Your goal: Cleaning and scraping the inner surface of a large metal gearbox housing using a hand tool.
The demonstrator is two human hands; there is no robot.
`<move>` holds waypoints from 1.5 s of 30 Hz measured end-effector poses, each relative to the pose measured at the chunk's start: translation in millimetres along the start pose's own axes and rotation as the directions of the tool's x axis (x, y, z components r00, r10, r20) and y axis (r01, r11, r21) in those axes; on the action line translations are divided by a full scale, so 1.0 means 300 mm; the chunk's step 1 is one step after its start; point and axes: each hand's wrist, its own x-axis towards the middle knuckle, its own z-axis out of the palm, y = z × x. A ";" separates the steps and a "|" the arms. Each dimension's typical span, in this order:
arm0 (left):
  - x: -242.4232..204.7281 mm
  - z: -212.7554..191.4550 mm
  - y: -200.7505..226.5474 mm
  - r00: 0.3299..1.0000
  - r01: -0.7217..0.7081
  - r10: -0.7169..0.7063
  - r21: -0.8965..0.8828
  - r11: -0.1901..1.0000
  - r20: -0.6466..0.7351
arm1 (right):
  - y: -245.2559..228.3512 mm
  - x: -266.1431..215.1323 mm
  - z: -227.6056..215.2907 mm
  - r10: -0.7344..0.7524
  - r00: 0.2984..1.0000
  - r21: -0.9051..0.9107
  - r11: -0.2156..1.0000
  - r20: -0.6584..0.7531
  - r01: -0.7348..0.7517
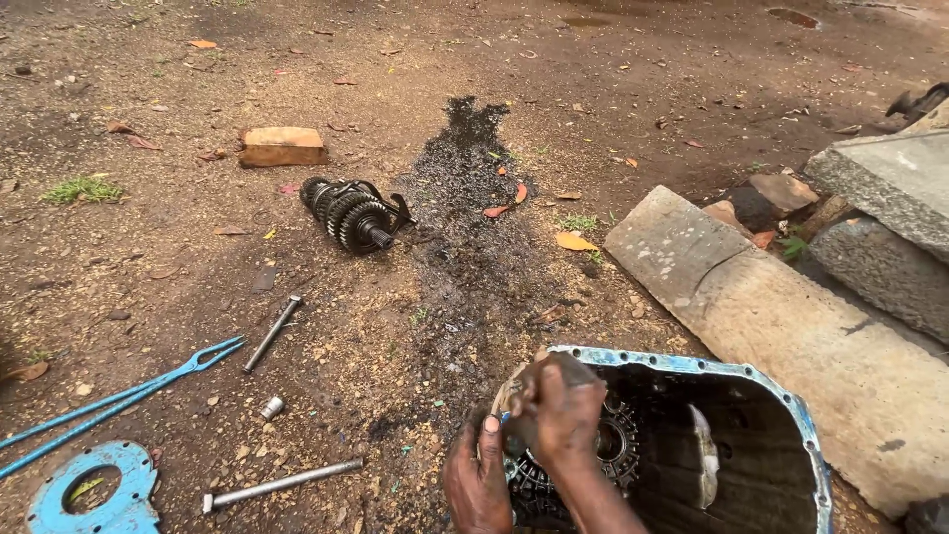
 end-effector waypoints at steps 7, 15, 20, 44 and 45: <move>0.015 0.021 -0.051 0.996 -0.021 0.023 0.029 0.999 -0.081 | 0.017 0.082 -0.037 0.026 0.994 0.196 0.981 -0.105 -0.005; -0.038 -0.044 0.068 0.982 0.184 -0.169 -0.205 0.961 0.086 | -0.006 0.184 -0.080 0.017 1.000 0.240 0.971 0.017 -0.021; -0.019 -0.046 0.026 0.979 0.195 -0.147 -0.455 0.869 0.140 | 0.045 0.072 -0.086 0.093 0.949 0.047 0.993 0.300 -0.112; -0.083 0.252 -0.628 0.909 0.232 -0.350 -0.421 0.877 -0.226 | 0.007 0.083 -0.068 0.040 0.985 0.135 0.989 0.169 -0.064; -0.101 0.188 -0.398 0.786 0.339 -0.615 -0.788 0.515 -0.064 | 0.022 0.032 -0.073 -0.060 0.976 0.136 0.990 0.211 0.032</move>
